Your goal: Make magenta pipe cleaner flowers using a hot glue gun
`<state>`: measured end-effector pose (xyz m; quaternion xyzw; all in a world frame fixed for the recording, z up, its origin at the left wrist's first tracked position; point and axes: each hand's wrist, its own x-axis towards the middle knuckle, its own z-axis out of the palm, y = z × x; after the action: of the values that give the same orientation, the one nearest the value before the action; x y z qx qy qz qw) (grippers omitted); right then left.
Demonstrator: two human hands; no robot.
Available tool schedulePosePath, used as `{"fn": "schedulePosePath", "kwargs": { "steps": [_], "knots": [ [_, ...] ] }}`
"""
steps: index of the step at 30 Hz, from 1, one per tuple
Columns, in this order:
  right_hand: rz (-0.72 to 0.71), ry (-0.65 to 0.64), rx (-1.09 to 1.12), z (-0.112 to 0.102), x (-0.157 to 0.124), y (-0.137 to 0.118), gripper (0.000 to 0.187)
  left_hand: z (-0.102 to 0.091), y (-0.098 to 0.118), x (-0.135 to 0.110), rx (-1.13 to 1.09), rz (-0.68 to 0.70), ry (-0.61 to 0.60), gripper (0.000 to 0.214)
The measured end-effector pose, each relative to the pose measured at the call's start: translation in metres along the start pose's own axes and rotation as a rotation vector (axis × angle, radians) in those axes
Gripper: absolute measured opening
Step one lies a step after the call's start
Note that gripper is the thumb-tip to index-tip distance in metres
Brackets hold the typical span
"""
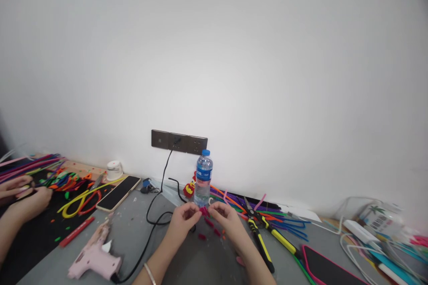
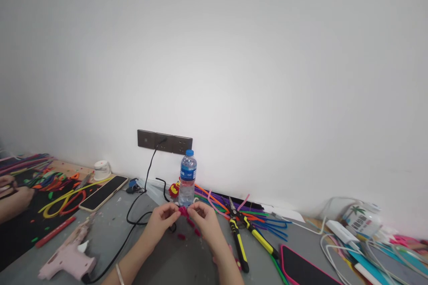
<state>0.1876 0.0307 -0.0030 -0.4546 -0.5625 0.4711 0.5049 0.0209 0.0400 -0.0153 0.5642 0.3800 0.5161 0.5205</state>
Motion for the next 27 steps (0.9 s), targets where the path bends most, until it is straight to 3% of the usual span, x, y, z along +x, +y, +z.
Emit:
{"fn": "schedulePosePath", "kwargs": {
  "steps": [10,27],
  "knots": [
    [0.067,-0.092,0.087,-0.007,-0.006,-0.01,0.034,0.0,0.004,0.0,0.004,-0.004,0.003,0.033],
    [0.065,-0.059,0.078,-0.002,-0.004,-0.009,0.029,-0.002,-0.004,0.002,0.007,0.038,-0.001,0.027]
  ]
}}
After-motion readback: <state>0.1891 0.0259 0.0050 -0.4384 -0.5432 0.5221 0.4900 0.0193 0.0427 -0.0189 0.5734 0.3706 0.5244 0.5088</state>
